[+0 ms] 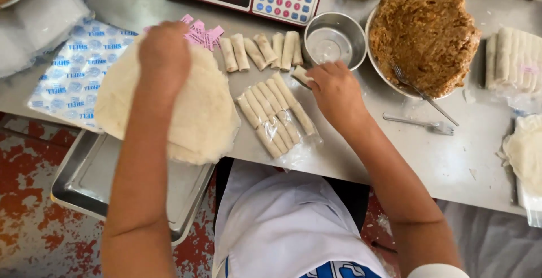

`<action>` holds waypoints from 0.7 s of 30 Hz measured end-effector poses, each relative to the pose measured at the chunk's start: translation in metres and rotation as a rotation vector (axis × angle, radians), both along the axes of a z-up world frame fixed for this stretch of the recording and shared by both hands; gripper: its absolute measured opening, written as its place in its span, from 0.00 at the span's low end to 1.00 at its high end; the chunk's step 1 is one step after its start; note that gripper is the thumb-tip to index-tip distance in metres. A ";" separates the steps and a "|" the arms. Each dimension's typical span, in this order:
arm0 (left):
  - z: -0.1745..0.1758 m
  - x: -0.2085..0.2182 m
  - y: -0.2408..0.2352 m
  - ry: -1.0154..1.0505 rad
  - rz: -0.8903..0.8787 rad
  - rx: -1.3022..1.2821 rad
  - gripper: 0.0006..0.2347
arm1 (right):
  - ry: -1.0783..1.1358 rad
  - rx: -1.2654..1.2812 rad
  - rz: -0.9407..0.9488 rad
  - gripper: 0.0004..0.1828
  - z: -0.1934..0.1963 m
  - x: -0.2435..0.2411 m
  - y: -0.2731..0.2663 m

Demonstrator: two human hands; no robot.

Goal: Rolling spring rolls by hand, organizing them into bundles, and weighing them on a digital scale.

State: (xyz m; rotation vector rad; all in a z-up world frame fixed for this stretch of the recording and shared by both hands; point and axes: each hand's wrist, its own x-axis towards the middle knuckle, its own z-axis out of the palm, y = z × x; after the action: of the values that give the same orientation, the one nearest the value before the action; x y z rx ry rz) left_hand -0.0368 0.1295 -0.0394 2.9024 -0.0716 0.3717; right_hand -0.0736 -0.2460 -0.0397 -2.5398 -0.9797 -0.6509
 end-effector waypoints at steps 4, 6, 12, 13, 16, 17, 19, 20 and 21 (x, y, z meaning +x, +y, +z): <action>0.026 -0.020 0.012 0.069 -0.012 0.008 0.12 | -0.069 -0.416 -0.349 0.22 -0.041 -0.012 -0.001; 0.014 -0.019 0.002 0.035 -0.063 0.025 0.11 | -0.205 -0.387 -0.319 0.16 -0.071 0.005 -0.017; 0.033 -0.043 -0.026 -0.115 -0.161 0.017 0.11 | -0.221 -0.073 -0.193 0.07 -0.005 0.009 0.009; 0.037 -0.045 -0.029 -0.127 -0.168 -0.012 0.11 | -0.221 -0.004 -0.169 0.08 0.002 0.013 0.016; 0.024 -0.033 -0.032 -0.108 -0.161 -0.062 0.11 | -0.011 0.269 -0.102 0.11 -0.017 0.046 0.066; 0.020 -0.026 -0.021 -0.117 -0.157 -0.061 0.11 | -0.020 0.270 -0.096 0.11 -0.013 0.044 0.069; 0.012 -0.016 0.007 -0.111 -0.097 -0.083 0.10 | 0.111 0.230 0.020 0.13 -0.008 0.039 0.082; 0.015 -0.014 0.023 -0.114 -0.079 -0.083 0.10 | 0.111 0.228 0.038 0.13 -0.003 0.031 0.080; 0.018 -0.013 0.039 -0.092 -0.041 -0.097 0.06 | 0.090 0.179 0.031 0.12 0.002 0.023 0.077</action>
State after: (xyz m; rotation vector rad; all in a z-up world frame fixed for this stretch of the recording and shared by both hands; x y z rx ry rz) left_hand -0.0498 0.1685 -0.0216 2.7831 -0.1231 0.4871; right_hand -0.0510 -0.1687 -0.0381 -2.3710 -0.8871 -0.5820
